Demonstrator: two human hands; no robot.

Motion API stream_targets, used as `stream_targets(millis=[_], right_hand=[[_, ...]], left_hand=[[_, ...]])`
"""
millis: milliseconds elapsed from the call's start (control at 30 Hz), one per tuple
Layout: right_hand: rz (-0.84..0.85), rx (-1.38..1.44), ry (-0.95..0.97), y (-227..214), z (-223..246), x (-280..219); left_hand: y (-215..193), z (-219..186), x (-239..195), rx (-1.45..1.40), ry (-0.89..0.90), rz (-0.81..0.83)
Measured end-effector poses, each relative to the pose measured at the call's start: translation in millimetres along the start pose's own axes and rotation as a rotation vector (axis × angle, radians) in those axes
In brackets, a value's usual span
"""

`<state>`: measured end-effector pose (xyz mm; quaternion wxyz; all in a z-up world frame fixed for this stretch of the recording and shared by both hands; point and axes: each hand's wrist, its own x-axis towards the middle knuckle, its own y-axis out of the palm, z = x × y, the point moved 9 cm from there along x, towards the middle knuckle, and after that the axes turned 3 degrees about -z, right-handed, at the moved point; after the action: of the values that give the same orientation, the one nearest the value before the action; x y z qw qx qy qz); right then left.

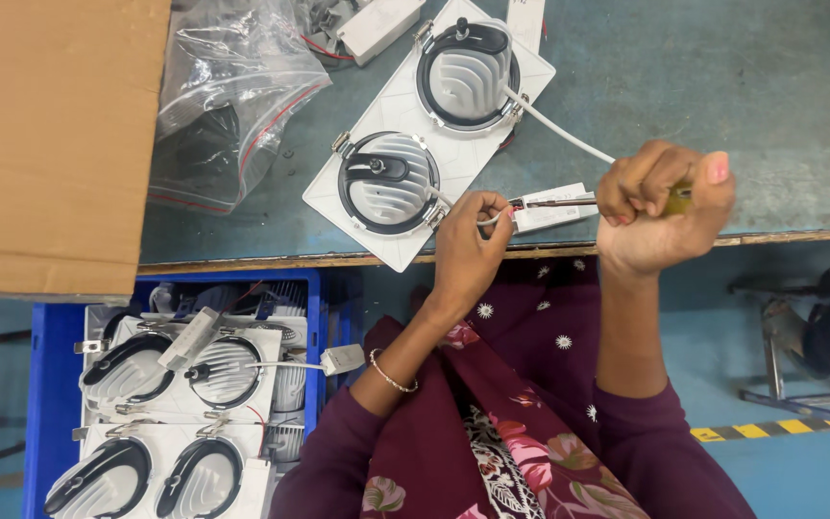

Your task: The person assembles a lighting fixture by twisting wire connectors onto electrical leads and using a screwdriver to secure components.

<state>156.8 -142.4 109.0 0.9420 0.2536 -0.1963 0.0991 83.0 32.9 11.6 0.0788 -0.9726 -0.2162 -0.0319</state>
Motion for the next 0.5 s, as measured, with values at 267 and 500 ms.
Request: stream_targets(millis=[267, 500], right_hand=[[0.116, -0.094, 0.003, 17, 3, 4], [0.169, -0.084, 0.030, 22, -1, 2]], left_hand=[[-1, -3, -1, 0.028, 0.006, 0.001], [0, 1, -2, 0.048, -0.019, 0.030]])
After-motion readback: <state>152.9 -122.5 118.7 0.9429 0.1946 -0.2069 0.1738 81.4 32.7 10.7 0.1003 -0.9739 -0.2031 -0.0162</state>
